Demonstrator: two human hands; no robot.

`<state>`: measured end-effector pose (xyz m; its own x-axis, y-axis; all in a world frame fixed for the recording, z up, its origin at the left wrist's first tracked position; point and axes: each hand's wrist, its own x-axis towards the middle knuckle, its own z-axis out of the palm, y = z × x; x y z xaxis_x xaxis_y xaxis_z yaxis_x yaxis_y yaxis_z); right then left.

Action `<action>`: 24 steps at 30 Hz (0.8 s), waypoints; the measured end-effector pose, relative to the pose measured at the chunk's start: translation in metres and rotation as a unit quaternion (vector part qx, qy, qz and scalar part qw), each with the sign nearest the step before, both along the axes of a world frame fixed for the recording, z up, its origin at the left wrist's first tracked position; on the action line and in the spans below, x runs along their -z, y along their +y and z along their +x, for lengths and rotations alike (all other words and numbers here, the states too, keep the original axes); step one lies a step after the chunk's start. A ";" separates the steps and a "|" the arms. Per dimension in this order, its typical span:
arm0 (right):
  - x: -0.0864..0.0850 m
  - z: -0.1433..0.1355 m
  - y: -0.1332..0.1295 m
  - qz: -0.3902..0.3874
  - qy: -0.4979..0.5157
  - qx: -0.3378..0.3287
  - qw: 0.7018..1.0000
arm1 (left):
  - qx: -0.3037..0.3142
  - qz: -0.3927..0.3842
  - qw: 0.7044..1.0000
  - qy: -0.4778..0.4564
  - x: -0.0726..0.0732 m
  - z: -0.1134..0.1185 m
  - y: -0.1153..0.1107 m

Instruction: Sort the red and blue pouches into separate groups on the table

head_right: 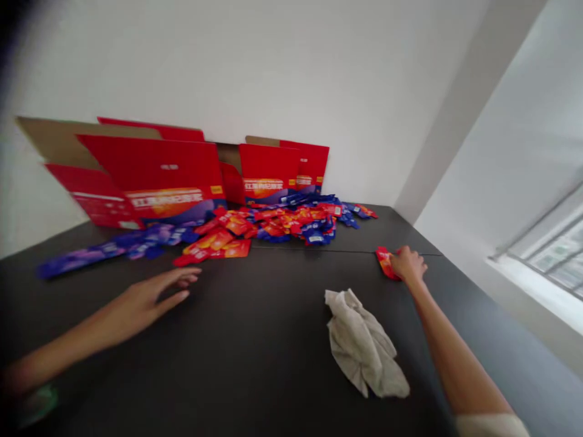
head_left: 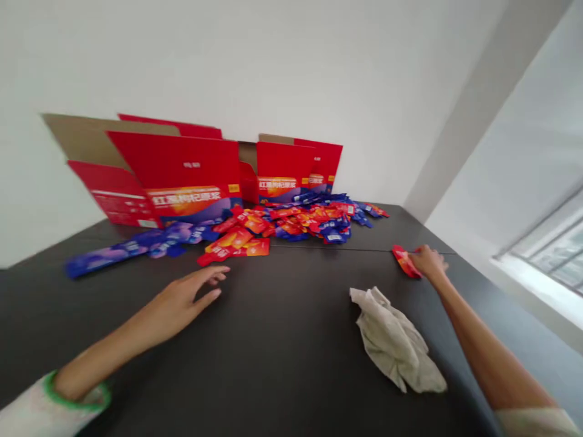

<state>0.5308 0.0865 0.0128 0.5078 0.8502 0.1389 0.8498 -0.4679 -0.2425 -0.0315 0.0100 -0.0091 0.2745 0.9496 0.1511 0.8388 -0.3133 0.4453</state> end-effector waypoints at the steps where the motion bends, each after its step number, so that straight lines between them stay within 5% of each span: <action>1: -0.004 -0.011 0.001 -0.003 0.009 -0.052 0.999 | -0.014 0.036 0.999 0.027 0.000 -0.006 0.004; 3: -0.015 -0.044 0.000 -0.016 0.042 -0.213 0.976 | -0.029 0.103 0.990 0.094 -0.007 -0.010 0.013; 5: -0.026 -0.086 -0.008 -0.034 0.081 -0.386 0.918 | -0.015 0.115 0.986 0.116 -0.018 -0.003 0.024; 8: -0.041 -0.144 -0.026 -0.025 0.098 -0.512 0.853 | -0.020 0.128 0.985 0.118 -0.031 0.015 0.037; 11: -0.046 -0.175 -0.043 -0.007 0.086 -0.541 0.836 | -0.025 0.143 0.982 0.117 -0.035 0.026 0.043; 14: -0.043 -0.176 -0.050 -0.012 0.090 -0.550 0.830 | -0.031 0.162 0.980 0.115 -0.036 0.027 0.043; 20: -0.024 -0.133 -0.067 -0.025 0.086 -0.483 0.871 | -0.033 0.180 0.978 0.096 -0.038 0.022 0.034; 24: 0.013 -0.104 -0.117 -0.057 0.036 -0.401 0.914 | -0.024 0.175 0.982 0.065 -0.039 0.020 0.010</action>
<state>0.4271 -0.0304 -0.0005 -0.2804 0.9597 0.0173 0.9144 0.2726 -0.2991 -0.0119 0.0200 0.0303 0.2693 0.8579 0.4376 0.8993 -0.3865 0.2044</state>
